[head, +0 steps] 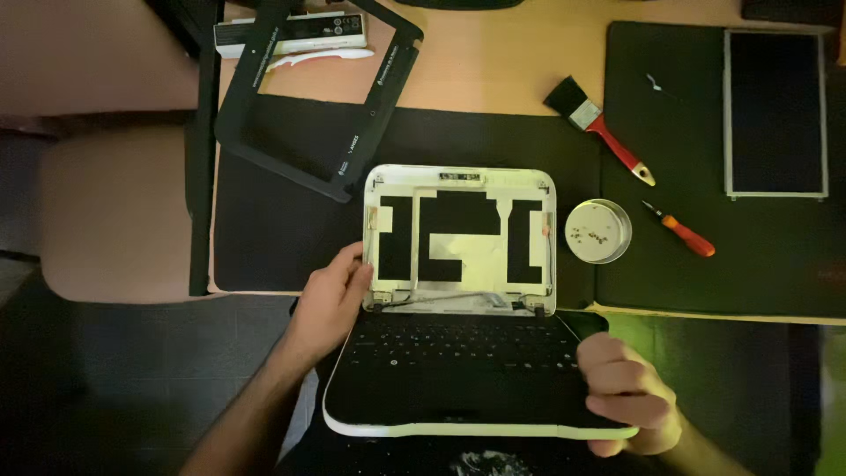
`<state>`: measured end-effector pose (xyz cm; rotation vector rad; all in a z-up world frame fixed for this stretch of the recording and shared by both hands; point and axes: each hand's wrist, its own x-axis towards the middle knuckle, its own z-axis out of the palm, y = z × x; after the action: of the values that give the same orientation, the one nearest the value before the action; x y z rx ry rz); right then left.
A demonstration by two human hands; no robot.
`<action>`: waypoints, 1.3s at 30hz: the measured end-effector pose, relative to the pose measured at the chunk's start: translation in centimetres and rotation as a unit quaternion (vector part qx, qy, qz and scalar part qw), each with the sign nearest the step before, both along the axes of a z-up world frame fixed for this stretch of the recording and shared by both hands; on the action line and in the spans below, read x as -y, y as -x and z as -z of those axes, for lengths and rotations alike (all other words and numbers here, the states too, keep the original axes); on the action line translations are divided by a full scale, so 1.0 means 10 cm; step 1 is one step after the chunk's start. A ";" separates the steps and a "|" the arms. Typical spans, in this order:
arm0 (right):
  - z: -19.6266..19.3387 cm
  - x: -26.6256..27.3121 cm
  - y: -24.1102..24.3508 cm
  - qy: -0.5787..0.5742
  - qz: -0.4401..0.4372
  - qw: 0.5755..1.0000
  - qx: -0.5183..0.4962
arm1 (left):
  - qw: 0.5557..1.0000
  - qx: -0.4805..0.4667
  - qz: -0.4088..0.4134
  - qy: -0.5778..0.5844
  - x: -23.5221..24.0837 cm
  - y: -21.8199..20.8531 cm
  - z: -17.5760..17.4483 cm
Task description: The person replaces the screen of a white laptop. They remove the old screen, connect the ribbon cable to a new screen, and place it into the laptop frame. They then use a screwdriver to secure the screen with screws and attach the black bezel.
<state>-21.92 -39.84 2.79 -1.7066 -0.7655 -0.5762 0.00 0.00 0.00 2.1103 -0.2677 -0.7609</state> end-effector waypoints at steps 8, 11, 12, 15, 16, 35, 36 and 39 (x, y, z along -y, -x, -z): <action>0.02 0.08 -0.03 0.013 -0.013 1.000 -0.023 | 0.989 0.051 0.044 -0.129 0.14 -0.12 -0.13; -0.08 0.02 -0.11 -0.004 -0.023 0.999 -0.042 | 0.988 0.026 0.049 -0.141 0.20 -0.16 -0.27; -0.13 0.00 -0.14 -0.014 -0.031 0.998 -0.055 | 0.988 0.005 0.051 -0.149 0.23 -0.17 -0.33; -0.21 -0.02 -0.20 -0.013 -0.046 0.996 -0.069 | 0.984 -0.022 0.053 -0.169 0.29 -0.18 -0.43; -0.26 -0.04 -0.22 -0.014 -0.045 0.996 -0.070 | 0.984 -0.023 0.054 -0.169 0.31 -0.18 -0.48; -0.74 -0.07 -0.52 -0.030 -0.162 0.968 -0.189 | 0.820 0.509 0.258 -0.034 1.04 -0.75 0.05; -0.73 -0.06 -0.52 -0.029 -0.176 0.964 -0.195 | 0.823 0.502 0.260 -0.050 1.04 -0.75 0.08; -0.73 -0.10 -0.49 -0.044 -0.193 0.960 -0.199 | 0.826 0.500 0.256 -0.050 1.03 -0.71 0.02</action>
<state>-17.04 -38.86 10.05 -1.4721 -0.7389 0.0061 7.12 -10.26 -0.15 2.3844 -1.4230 0.1585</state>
